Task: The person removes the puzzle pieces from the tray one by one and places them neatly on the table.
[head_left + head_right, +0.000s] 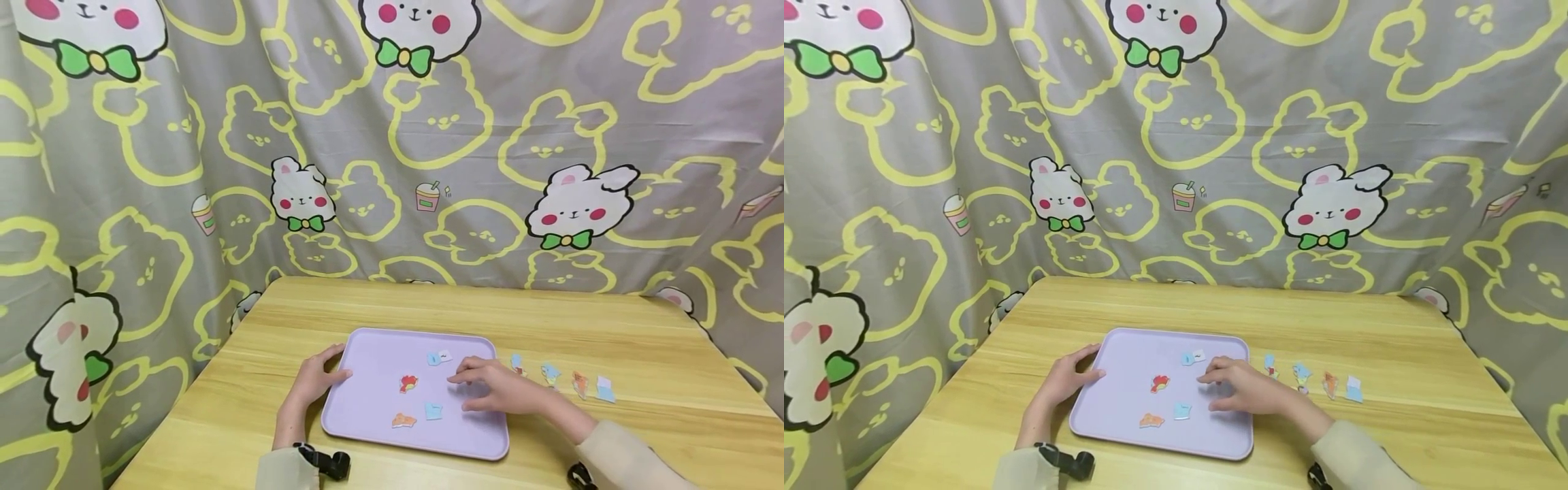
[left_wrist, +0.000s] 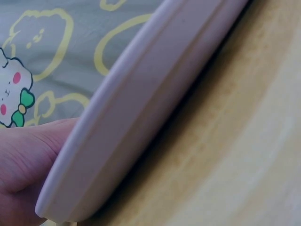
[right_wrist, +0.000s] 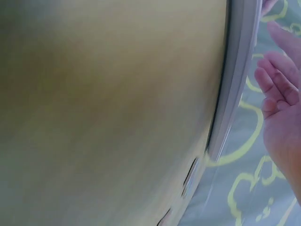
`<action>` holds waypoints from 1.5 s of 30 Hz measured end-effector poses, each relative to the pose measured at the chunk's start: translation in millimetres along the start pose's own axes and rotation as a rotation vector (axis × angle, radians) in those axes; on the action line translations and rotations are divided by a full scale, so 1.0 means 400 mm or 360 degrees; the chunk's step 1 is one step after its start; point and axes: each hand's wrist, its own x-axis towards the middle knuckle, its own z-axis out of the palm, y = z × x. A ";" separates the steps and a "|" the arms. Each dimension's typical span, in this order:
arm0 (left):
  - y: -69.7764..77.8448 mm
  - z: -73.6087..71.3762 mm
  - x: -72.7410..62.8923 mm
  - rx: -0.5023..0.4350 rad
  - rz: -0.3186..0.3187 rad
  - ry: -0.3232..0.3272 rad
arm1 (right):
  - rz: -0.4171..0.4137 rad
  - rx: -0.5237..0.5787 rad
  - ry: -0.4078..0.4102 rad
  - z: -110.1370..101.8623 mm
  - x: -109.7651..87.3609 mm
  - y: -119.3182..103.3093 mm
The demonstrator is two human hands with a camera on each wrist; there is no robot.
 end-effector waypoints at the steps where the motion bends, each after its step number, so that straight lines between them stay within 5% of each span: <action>1: 0.000 0.001 0.000 0.0000 0.0002 0.0001 | -0.0020 -0.0002 -0.0008 0.003 0.005 -0.002; 20: 0.015 -0.004 0.009 0.0000 0.0026 0.0011 | -0.0216 -0.0196 -0.0269 0.037 0.080 -0.026; 45: 0.006 -0.005 -0.007 -0.0029 -0.0013 -0.0018 | -0.0395 -0.0186 -0.0215 0.052 0.094 -0.021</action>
